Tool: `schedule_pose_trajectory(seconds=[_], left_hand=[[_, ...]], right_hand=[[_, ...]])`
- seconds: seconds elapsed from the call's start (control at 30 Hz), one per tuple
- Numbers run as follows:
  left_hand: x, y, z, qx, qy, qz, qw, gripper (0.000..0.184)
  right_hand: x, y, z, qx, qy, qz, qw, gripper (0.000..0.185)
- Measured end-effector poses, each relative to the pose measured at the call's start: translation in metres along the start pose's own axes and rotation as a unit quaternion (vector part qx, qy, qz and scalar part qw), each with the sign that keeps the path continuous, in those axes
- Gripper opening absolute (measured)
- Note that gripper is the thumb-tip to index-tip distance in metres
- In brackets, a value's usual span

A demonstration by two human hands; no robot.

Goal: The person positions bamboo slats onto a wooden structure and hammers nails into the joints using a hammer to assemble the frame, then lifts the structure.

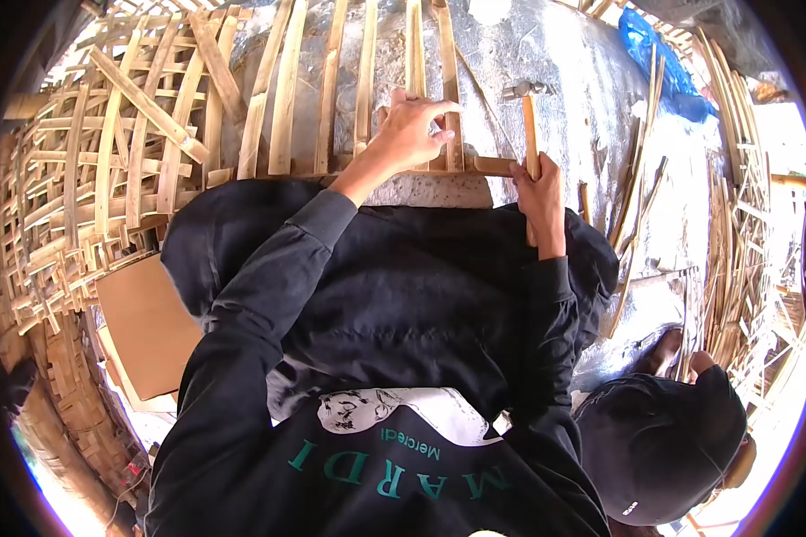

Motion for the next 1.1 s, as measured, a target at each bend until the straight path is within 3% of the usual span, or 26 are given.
schedule_pose_trajectory(seconds=[0.07,0.17,0.27,0.7,0.8,0.87,1.1], left_hand=[[0.002,-0.003,-0.004,-0.088,-0.062,-0.027,0.994,0.034],[0.006,0.002,-0.013,-0.117,-0.042,-0.034,0.992,0.029],[0.006,0.002,-0.011,-0.114,-0.091,-0.045,0.988,0.031],[0.007,0.006,-0.012,-0.132,-0.082,-0.041,0.987,0.03],[0.002,-0.004,-0.002,-0.088,-0.115,-0.004,0.989,0.034],[0.003,-0.002,-0.003,-0.1,-0.143,-0.052,0.983,0.04],[0.003,-0.003,-0.005,-0.165,-0.144,-0.029,0.975,0.043]], right_hand=[[-0.001,-0.001,-0.004,-0.001,-0.013,0.005,1.0,0.025],[0.0,-0.001,-0.002,-0.022,0.002,-0.001,1.0,0.025],[0.0,-0.001,-0.002,-0.022,-0.004,0.002,1.0,0.024],[0.0,0.001,0.002,-0.014,-0.006,0.009,1.0,0.023],[0.0,-0.001,0.001,-0.025,-0.016,0.014,0.999,0.022],[0.001,0.001,0.003,-0.022,-0.019,0.017,0.999,0.021],[0.0,-0.003,-0.003,-0.029,-0.009,0.013,0.999,0.021]])
Point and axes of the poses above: each hand's wrist, its own x-axis away from the middle knuckle, its own y-axis out of the back of the hand, z = x × y, the point moved 6 cm from there along -x, towards the middle knuckle, and after that the axes turned 7 degrees about -z, right-handed, at the moved point
